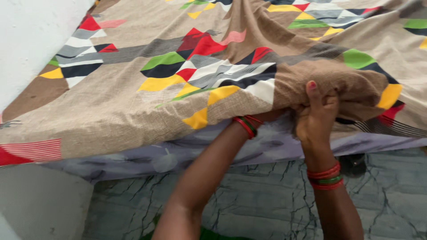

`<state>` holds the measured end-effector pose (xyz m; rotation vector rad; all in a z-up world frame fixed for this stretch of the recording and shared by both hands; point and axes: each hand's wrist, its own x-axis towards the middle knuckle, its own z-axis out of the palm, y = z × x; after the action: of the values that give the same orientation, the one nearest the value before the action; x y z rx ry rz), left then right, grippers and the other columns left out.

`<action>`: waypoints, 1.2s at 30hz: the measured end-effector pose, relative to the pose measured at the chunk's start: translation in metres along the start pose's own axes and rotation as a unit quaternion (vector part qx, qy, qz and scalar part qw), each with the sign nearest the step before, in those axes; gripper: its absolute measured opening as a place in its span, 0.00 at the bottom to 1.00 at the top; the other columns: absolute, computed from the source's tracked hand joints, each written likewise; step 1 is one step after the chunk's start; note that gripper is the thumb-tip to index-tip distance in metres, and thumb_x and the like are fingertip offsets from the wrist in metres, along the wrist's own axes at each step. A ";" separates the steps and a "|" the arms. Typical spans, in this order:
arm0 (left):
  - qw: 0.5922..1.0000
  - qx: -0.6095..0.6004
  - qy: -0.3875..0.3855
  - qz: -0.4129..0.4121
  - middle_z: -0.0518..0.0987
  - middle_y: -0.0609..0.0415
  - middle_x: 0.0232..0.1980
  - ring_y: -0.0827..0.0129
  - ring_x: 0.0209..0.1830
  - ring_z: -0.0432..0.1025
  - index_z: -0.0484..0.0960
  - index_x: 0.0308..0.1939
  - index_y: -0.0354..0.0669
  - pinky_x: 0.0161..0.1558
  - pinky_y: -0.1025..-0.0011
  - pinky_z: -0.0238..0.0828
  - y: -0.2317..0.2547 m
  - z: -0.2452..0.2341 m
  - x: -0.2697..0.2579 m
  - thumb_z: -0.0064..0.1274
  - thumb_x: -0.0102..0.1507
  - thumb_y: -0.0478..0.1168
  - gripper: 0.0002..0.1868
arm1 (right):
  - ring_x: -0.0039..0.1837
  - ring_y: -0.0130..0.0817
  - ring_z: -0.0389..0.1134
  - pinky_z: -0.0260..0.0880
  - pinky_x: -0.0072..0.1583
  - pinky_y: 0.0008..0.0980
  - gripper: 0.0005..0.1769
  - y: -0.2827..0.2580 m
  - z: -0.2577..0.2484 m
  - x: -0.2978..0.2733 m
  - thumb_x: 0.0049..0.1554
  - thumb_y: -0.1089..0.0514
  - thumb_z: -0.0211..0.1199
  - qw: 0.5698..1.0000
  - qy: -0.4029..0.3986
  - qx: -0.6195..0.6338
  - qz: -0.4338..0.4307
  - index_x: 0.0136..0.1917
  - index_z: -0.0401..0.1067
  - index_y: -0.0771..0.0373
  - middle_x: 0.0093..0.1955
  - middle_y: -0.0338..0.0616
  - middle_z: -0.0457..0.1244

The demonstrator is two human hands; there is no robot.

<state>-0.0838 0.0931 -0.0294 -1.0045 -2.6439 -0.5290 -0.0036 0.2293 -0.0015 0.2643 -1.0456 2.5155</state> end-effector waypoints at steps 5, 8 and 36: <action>0.999 -0.031 -0.001 -0.034 0.69 0.40 0.72 0.49 0.70 0.65 0.70 0.70 0.36 0.67 0.55 0.63 0.051 -0.002 -0.076 0.47 0.67 0.55 0.34 | 0.66 0.32 0.68 0.70 0.70 0.32 0.20 -0.006 -0.018 -0.009 0.66 0.64 0.65 0.998 -0.039 -0.052 0.006 0.69 0.65 0.66 0.65 0.42 0.66; 0.992 0.122 -0.007 0.023 0.69 0.36 0.72 0.46 0.71 0.65 0.71 0.69 0.32 0.67 0.51 0.63 0.085 -0.056 -0.157 0.48 0.65 0.52 0.33 | 0.68 0.32 0.67 0.69 0.71 0.31 0.21 -0.004 -0.034 -0.014 0.66 0.65 0.64 0.994 -0.056 -0.094 0.010 0.70 0.65 0.68 0.67 0.43 0.65; 0.948 0.307 -0.050 0.063 0.80 0.52 0.36 0.66 0.29 0.80 0.75 0.45 0.42 0.27 0.70 0.79 -0.018 -0.149 -0.239 0.50 0.67 0.37 0.05 | 0.71 0.46 0.64 0.57 0.70 0.54 0.39 -0.029 0.087 -0.068 0.44 0.35 0.67 0.544 -0.424 -0.618 -0.378 0.67 0.73 0.49 0.70 0.46 0.65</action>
<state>0.0944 -0.1214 0.0127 -0.9908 -2.5322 0.3694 0.0722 0.1661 0.0567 1.1670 -2.0976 0.3692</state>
